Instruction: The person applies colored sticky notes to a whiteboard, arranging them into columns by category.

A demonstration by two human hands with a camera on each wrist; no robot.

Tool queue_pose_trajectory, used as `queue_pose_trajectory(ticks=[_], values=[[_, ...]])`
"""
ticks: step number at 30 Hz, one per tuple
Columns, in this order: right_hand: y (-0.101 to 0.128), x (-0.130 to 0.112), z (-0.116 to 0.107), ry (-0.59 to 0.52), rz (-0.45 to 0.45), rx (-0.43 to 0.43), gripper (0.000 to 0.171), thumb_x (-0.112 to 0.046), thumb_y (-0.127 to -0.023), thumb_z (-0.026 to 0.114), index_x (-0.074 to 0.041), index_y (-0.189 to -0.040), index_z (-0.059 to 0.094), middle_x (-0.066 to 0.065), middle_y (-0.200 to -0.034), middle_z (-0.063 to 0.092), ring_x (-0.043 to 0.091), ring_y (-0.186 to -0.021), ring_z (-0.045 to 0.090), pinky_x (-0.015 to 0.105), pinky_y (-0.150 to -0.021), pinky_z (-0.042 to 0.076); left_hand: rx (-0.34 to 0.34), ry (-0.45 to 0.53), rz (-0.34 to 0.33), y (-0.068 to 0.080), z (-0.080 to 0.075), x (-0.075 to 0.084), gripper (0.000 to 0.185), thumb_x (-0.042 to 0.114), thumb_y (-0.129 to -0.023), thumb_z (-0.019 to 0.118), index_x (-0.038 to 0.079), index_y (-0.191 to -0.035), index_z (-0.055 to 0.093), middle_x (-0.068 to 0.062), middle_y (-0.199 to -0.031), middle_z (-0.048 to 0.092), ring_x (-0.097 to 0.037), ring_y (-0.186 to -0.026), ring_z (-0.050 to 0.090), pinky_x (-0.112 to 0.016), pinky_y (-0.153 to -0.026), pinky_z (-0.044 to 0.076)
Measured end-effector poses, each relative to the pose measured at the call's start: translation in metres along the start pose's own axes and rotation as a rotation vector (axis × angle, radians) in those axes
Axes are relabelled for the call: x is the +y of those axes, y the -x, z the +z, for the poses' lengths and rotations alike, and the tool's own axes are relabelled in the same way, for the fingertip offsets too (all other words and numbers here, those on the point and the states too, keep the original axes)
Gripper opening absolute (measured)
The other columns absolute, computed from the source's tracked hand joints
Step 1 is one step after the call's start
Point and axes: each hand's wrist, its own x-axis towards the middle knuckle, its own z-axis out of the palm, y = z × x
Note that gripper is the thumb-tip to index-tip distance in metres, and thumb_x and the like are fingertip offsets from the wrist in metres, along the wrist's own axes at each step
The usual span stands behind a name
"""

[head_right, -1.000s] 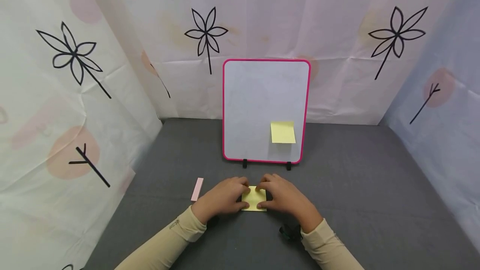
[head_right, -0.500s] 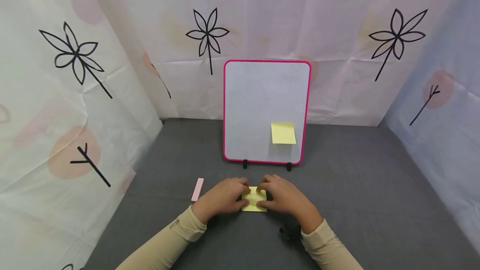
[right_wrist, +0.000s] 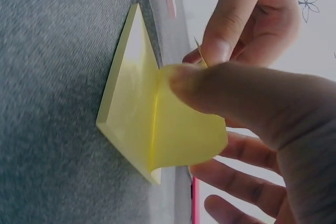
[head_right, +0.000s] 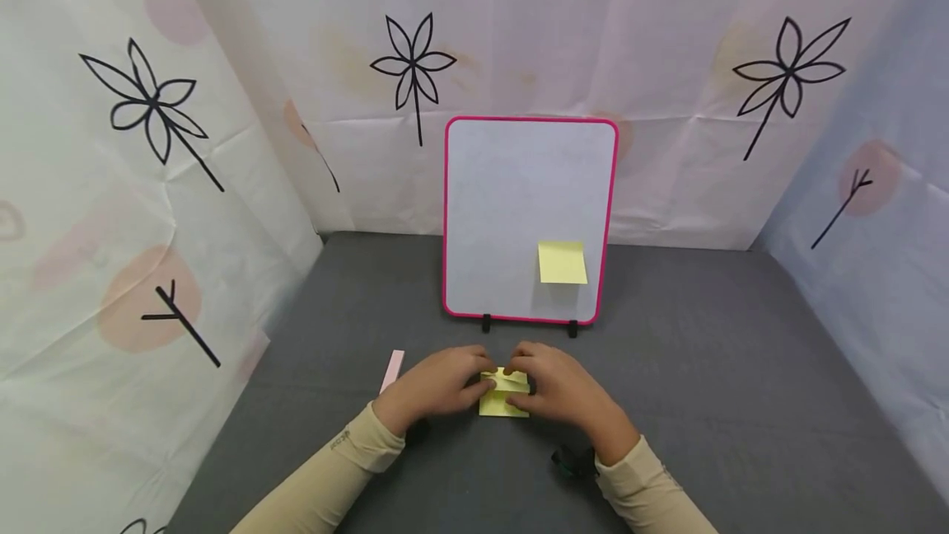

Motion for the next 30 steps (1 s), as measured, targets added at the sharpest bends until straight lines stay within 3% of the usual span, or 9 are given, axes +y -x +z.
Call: queue_pose_trajectory(ticks=[9, 13, 22, 30], values=[[-0.004, 0.0, 0.002, 0.0, -0.064, 0.059, 0.015, -0.008, -0.088, 0.086, -0.017, -0.09, 0.075, -0.002, -0.096, 0.067, 0.014, -0.081, 0.066, 0.026, -0.071, 0.055, 0.038, 0.054, 0.023, 0.0, -0.005, -0.004, 0.02, 0.025, -0.105, 0.068, 0.014, -0.118, 0.08, 0.0, -0.11, 0.074, -0.011, -0.091, 0.071, -0.019, -0.077, 0.054], [-0.005, 0.0, 0.003, -0.01, -0.058, 0.058, 0.014, -0.007, -0.089, 0.085, -0.017, -0.09, 0.075, -0.002, -0.096, 0.067, 0.013, -0.08, 0.065, 0.026, -0.071, 0.055, 0.094, 0.06, 0.081, 0.001, -0.008, -0.004, 0.02, 0.024, -0.104, 0.071, 0.014, -0.118, 0.08, -0.001, -0.108, 0.074, -0.014, -0.09, 0.072, -0.019, -0.076, 0.054], [-0.005, 0.008, 0.003, -0.112, -0.001, 0.05, 0.008, -0.008, -0.094, 0.08, -0.013, -0.093, 0.074, -0.004, -0.095, 0.066, 0.005, -0.08, 0.062, 0.029, -0.071, 0.057, 0.262, -0.039, 0.225, 0.005, -0.014, 0.006, 0.02, 0.022, -0.096, 0.08, 0.012, -0.114, 0.081, 0.001, -0.106, 0.072, -0.011, -0.089, 0.066, -0.023, -0.079, 0.054], [-0.004, 0.015, 0.005, -0.134, 0.018, 0.062, 0.012, -0.008, -0.096, 0.078, -0.017, -0.095, 0.071, -0.006, -0.095, 0.066, 0.005, -0.083, 0.064, 0.033, -0.074, 0.059, 0.209, -0.062, 0.221, 0.007, -0.01, 0.015, 0.026, 0.023, -0.094, 0.083, 0.013, -0.118, 0.08, 0.001, -0.105, 0.071, -0.011, -0.086, 0.063, -0.023, -0.078, 0.053]])
